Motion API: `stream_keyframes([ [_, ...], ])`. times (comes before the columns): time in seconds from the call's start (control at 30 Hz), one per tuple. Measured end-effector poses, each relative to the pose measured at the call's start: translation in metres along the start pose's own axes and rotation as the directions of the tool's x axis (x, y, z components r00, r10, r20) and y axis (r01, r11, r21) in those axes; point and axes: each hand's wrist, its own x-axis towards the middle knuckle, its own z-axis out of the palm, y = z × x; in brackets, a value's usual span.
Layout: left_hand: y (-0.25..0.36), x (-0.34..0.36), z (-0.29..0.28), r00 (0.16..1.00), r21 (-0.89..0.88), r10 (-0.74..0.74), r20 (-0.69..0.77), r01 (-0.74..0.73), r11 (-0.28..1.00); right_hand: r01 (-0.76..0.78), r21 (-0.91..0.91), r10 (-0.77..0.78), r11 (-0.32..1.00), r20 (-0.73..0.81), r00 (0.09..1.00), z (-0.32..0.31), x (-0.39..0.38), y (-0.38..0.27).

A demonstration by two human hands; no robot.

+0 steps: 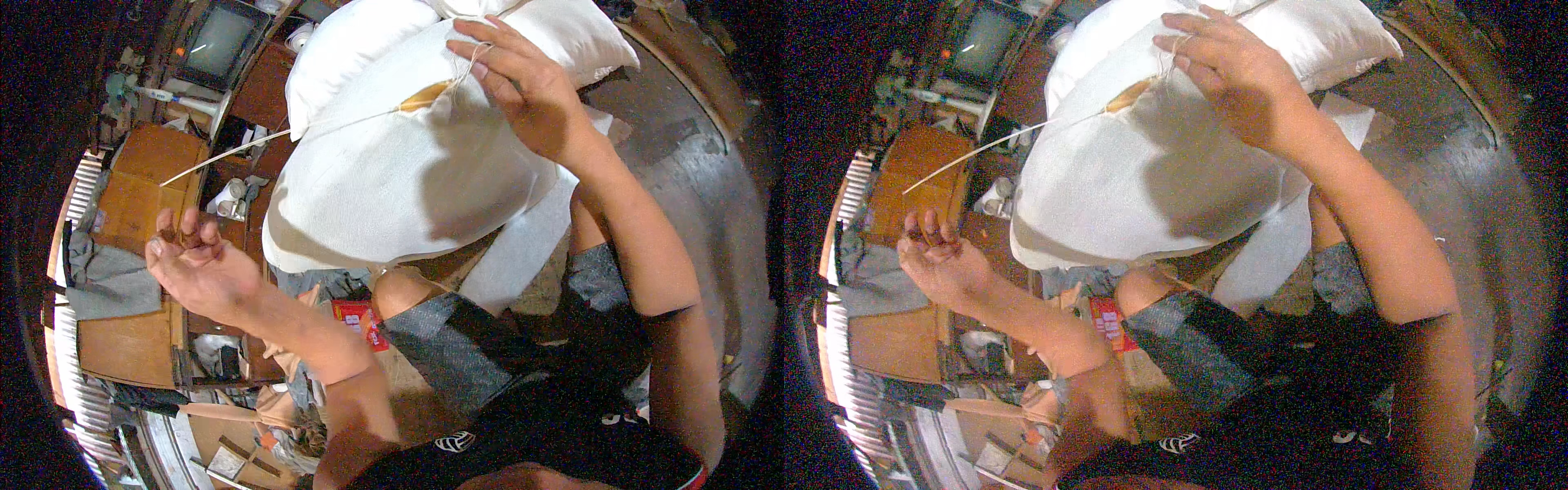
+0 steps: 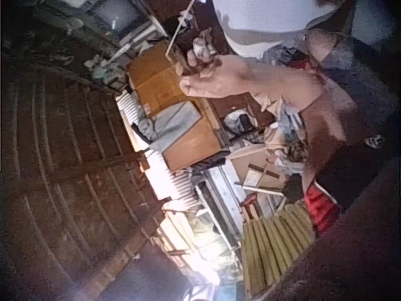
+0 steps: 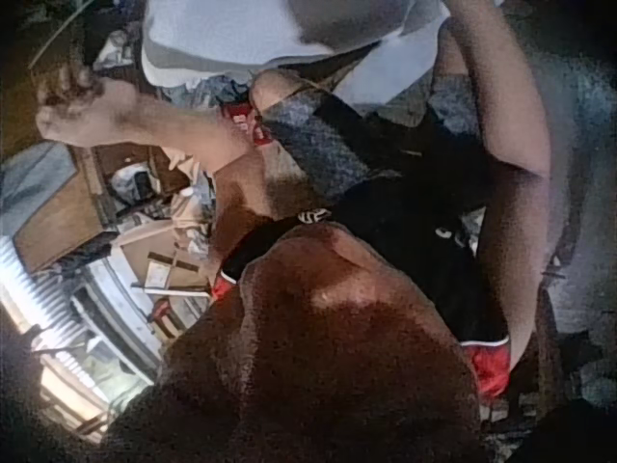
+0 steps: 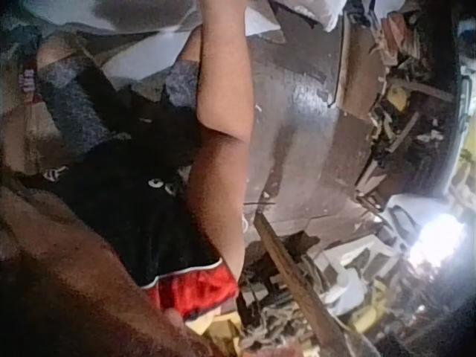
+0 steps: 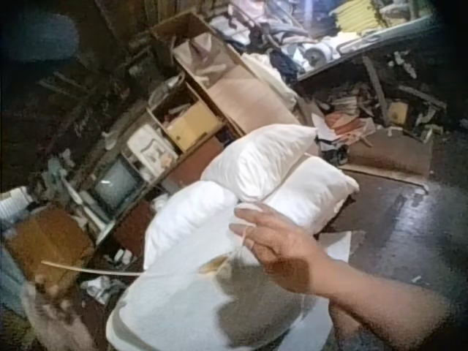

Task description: The person hand-sews a white pillow using a needle and thread. They repeatedly insert the needle through the fabric, pull the thread through, and tighten the stitches to close a seam.

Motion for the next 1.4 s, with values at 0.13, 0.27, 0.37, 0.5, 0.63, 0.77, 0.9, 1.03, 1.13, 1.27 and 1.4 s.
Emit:
stream_keyframes([
  [0.13, 0.007, 0.102, -0.087, 0.733, -0.413, -0.422, 0.533, 0.661, 0.626, 0.115, 0.044, -0.115, 0.992, -0.009, 0.993, -0.01, -0.002, 0.003],
  [0.27, 0.022, 0.234, -0.196, 0.769, -0.431, -0.488, 0.413, 0.637, 0.639, 0.128, 0.016, -0.127, 0.992, -0.06, 0.99, -0.015, -0.007, -0.005],
  [0.37, 0.036, 0.283, -0.225, 0.896, -0.424, -0.418, 0.153, 0.441, 0.791, 0.11, 0.012, -0.109, 0.994, -0.065, 0.992, -0.011, -0.014, -0.004],
  [0.5, 0.067, 0.321, -0.213, 0.928, -0.389, -0.354, -0.115, 0.286, 0.876, 0.105, 0.014, -0.104, 0.994, -0.043, 0.994, -0.008, -0.017, -0.005],
  [0.63, 0.11, 0.319, -0.211, 0.707, -0.385, -0.293, 0.644, 0.63, 0.675, 0.102, 0.024, -0.1, 0.994, -0.071, 0.992, -0.009, -0.018, -0.009],
  [0.77, 0.129, 0.137, -0.076, 0.871, -0.679, -0.28, 0.404, 0.49, 0.546, 0.097, -0.026, -0.099, 0.995, -0.081, 0.992, -0.017, -0.023, -0.003],
  [0.9, 0.13, -0.019, -0.005, 0.832, -0.335, -0.081, 0.549, 0.309, 0.89, 0.041, 0.011, -0.038, 0.999, -0.168, 0.985, -0.026, -0.016, -0.025],
  [1.03, 0.059, -0.127, 0.058, 0.878, 0.016, 0.232, 0.419, -0.262, 0.965, -0.055, 0.471, -0.033, 0.88, 0.175, 0.984, -0.081, -0.018, -0.081],
  [1.13, 0.034, -0.168, 0.075, 0.926, 0.093, 0.128, 0.355, -0.171, 0.981, -0.228, 0.647, -0.047, 0.727, 0.378, 0.925, -0.09, -0.034, -0.109],
  [1.27, 0.021, -0.195, 0.077, 0.984, 0.196, -0.094, 0.153, 0.063, 0.979, -0.281, 0.591, -0.029, 0.756, 0.459, 0.888, -0.085, -0.041, -0.109],
  [1.4, 0.008, -0.196, 0.08, 0.949, 0.027, -0.21, 0.235, 0.21, 0.977, -0.36, 0.798, 0.096, 0.483, 0.36, 0.928, -0.082, -0.044, -0.103],
])
